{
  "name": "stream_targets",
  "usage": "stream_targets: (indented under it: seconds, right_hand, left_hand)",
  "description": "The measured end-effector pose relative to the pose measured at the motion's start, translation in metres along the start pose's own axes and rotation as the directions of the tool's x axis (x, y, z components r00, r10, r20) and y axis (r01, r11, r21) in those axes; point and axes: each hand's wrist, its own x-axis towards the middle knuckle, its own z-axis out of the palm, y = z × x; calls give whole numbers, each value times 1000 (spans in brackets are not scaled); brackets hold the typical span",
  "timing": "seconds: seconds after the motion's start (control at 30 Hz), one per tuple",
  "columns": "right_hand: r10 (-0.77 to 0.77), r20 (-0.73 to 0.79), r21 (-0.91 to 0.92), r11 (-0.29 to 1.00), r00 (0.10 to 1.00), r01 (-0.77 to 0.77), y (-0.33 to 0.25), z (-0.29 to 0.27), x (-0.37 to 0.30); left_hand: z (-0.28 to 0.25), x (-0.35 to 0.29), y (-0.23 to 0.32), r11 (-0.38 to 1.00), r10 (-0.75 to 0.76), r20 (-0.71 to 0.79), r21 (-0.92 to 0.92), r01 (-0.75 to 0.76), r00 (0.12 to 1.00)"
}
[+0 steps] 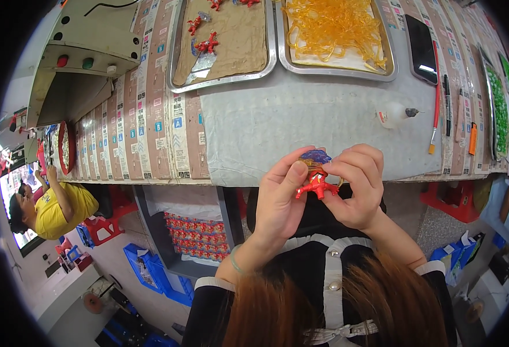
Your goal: The person assembles small plastic figures by attaching parts and applying glue from a bottle. The person then walks to another workstation and picks up a tray of figures.
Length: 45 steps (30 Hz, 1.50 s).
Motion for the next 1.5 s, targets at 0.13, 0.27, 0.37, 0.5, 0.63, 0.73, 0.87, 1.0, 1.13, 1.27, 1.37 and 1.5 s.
stream_targets:
  seconds: [0.13, 0.27, 0.37, 0.5, 0.63, 0.73, 0.87, 1.0, 1.13, 1.27, 1.37, 1.5]
  right_hand:
    - [-92, -65, -15, 996, 994, 91, -3, -1, -1]
    - [-178, -98, -38, 984, 979, 175, -3, 1, -3]
    - [-191, -96, -62, 981, 977, 185, -1, 0, -6]
    - [-209, -132, -46, 978, 969, 205, -1, 1, -10]
    - [-250, -165, -42, 968, 954, 247, 1, -1, -8]
    - [-272, -182, -32, 962, 945, 271, -2, 1, -8]
    - [-255, -184, -64, 967, 949, 247, -3, 4, -8]
    - [-166, -131, -78, 985, 977, 156, -2, -2, -17]
    - [-81, -89, 82, 993, 993, 89, -3, 0, -20]
    - [-76, -33, 61, 995, 997, 78, -4, 5, -17]
    - [-34, -12, 32, 999, 999, 34, -5, 7, -14]
    - [-11, -16, 54, 998, 1000, 12, -9, 5, -11]
  left_hand:
    - [5, -5, 4, 999, 33, 26, 37, -34, 999]
    - [1, -7, 5, 998, 41, 89, 44, -45, 995]
    - [2, -7, 5, 998, 39, 100, 45, -44, 994]
    - [4, -10, 5, 997, 37, 121, 62, -45, 992]
    - [7, -8, 8, 995, 45, 152, 81, -58, 987]
    - [7, -11, 11, 994, 53, 130, 88, -65, 990]
    - [7, -12, 16, 994, -99, 91, 45, 95, 991]
    - [3, -2, 6, 970, -171, 217, -133, 202, 961]
    - [1, 0, 2, 971, -110, 235, -181, 155, 966]
    - [-2, -1, 3, 977, -98, 186, -168, 129, 978]
    - [-1, 2, 4, 975, -88, 172, -189, 120, 981]
    - [-1, 3, -1, 974, -64, 176, -202, 100, 982]
